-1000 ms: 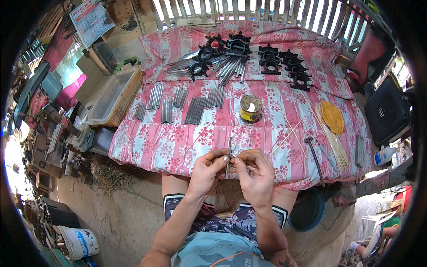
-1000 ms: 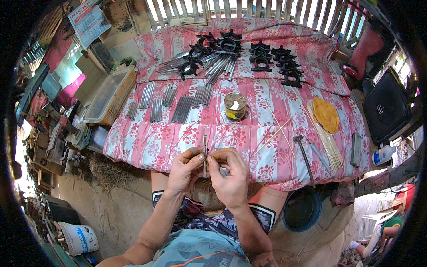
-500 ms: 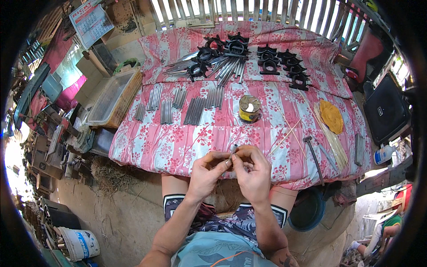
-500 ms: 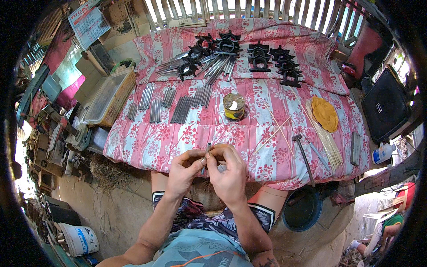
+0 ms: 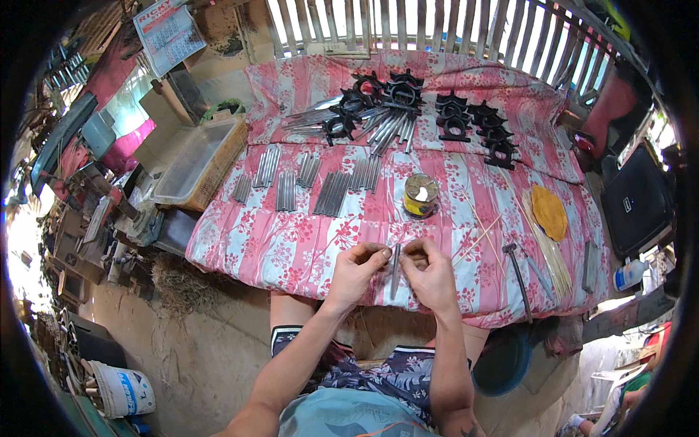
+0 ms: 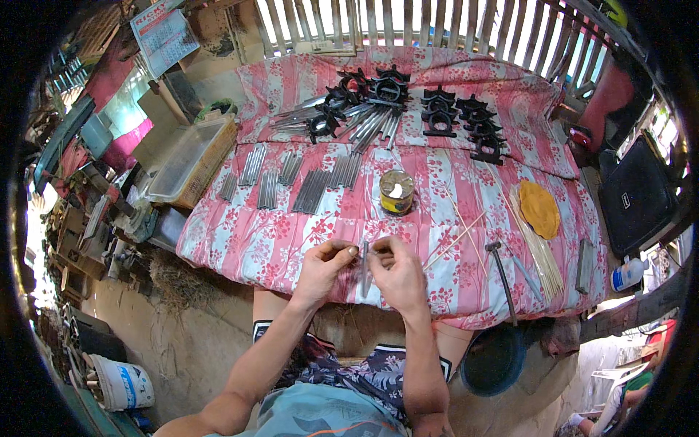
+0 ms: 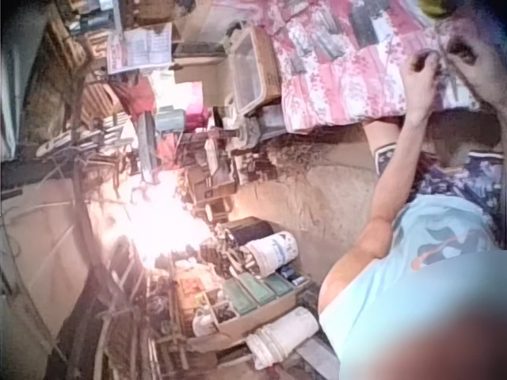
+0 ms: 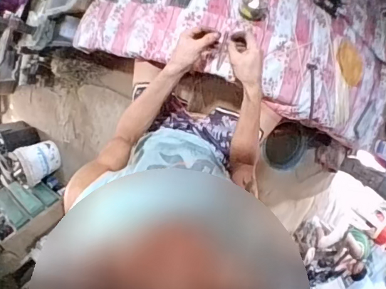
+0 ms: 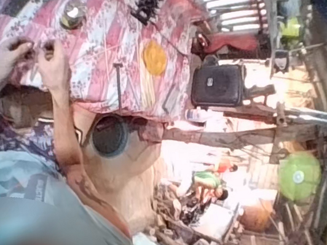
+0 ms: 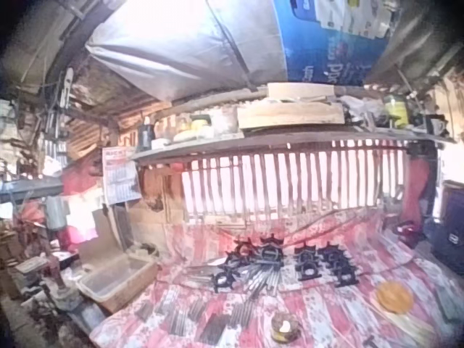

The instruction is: The person inserts metal rods into a black plastic frame, then uses a thin stick to apply a substance from a small tin into the frame's holes. The person repeats this process with multiple frames and rods, occasionally lifting the assembled unit to inspect it.

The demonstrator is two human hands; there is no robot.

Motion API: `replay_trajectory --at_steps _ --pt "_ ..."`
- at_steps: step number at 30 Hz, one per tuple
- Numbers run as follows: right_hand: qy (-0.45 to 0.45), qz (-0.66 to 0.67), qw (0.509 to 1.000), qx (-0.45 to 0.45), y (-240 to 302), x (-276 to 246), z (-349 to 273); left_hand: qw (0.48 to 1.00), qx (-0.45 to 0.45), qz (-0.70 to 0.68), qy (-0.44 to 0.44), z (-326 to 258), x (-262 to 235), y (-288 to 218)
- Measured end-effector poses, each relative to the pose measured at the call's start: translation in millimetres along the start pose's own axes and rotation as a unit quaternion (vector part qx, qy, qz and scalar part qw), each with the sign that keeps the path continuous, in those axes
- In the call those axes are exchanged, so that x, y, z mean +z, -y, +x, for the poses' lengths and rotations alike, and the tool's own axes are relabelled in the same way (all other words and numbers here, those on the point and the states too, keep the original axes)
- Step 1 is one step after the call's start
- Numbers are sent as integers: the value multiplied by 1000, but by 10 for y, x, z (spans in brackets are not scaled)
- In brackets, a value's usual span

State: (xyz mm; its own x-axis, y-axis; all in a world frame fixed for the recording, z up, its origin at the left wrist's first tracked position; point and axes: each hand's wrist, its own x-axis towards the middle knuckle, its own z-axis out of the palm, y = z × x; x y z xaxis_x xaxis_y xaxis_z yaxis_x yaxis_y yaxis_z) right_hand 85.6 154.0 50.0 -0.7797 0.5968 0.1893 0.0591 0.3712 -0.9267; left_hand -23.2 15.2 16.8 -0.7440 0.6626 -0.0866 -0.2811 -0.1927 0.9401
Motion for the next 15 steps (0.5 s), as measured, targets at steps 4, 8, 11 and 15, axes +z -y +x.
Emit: replay_trajectory --at_steps 4,8,11,15 --pt "22 196 980 2 -137 116 137 992 46 114 -25 148 10 -113" --pt "59 275 956 85 -239 253 229 997 18 74 -30 251 -14 -188" --pt "-8 268 959 90 -286 309 234 990 21 142 -12 381 -150 -191" --pt "-74 304 945 98 -300 303 130 870 215 426 -123 953 -475 -227"
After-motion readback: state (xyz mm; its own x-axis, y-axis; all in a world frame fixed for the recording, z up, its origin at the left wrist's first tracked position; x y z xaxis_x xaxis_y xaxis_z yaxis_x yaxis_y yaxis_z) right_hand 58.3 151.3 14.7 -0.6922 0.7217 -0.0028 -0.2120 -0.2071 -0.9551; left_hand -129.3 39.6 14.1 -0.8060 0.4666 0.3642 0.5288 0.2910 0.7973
